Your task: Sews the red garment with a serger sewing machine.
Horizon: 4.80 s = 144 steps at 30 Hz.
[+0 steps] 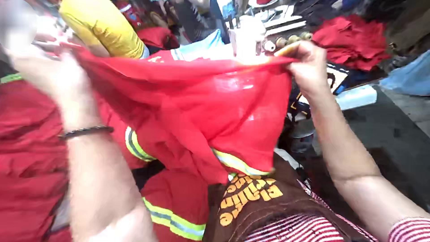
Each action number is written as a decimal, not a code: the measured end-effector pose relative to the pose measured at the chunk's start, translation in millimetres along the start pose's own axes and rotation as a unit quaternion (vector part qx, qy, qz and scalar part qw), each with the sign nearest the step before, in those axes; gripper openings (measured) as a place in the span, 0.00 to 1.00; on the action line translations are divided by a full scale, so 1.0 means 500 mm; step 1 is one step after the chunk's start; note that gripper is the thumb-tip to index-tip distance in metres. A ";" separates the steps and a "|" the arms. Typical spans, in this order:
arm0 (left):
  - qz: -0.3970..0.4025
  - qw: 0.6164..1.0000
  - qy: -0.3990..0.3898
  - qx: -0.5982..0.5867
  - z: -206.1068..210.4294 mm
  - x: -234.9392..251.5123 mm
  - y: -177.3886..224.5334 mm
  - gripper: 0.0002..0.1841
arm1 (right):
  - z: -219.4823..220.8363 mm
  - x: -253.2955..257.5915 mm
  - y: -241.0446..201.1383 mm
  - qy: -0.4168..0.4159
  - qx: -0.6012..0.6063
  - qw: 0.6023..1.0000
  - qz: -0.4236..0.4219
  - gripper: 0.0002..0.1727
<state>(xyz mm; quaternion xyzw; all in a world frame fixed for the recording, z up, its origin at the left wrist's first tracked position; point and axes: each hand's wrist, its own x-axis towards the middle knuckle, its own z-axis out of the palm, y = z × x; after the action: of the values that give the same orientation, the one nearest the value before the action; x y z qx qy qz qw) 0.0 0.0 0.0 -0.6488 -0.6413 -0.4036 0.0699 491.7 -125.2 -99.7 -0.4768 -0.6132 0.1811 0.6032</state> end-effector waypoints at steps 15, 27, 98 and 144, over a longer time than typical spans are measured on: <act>0.227 0.729 -0.633 0.128 0.205 -0.638 0.066 0.17 | 0.033 -0.263 0.056 -0.087 0.025 0.977 0.195 0.16; 0.441 0.779 -0.444 -0.045 0.137 -0.598 0.278 0.06 | 0.047 -0.286 -0.003 -0.035 0.041 0.984 0.173 0.07; 0.145 0.785 -0.256 -0.545 0.182 -0.273 0.381 0.22 | 0.154 -0.220 0.066 -0.088 0.125 0.988 -0.029 0.10; 0.182 0.923 -0.231 -0.248 0.360 -0.338 0.299 0.10 | 0.139 -0.343 0.061 -0.152 0.194 0.913 0.325 0.26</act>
<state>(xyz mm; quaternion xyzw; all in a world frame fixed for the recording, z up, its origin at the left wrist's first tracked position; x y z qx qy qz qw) 236.1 -46.5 -159.2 -0.8261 -0.3898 -0.3692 -0.1713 408.1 -223.6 -235.5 -0.4902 -0.4615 0.5527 0.4911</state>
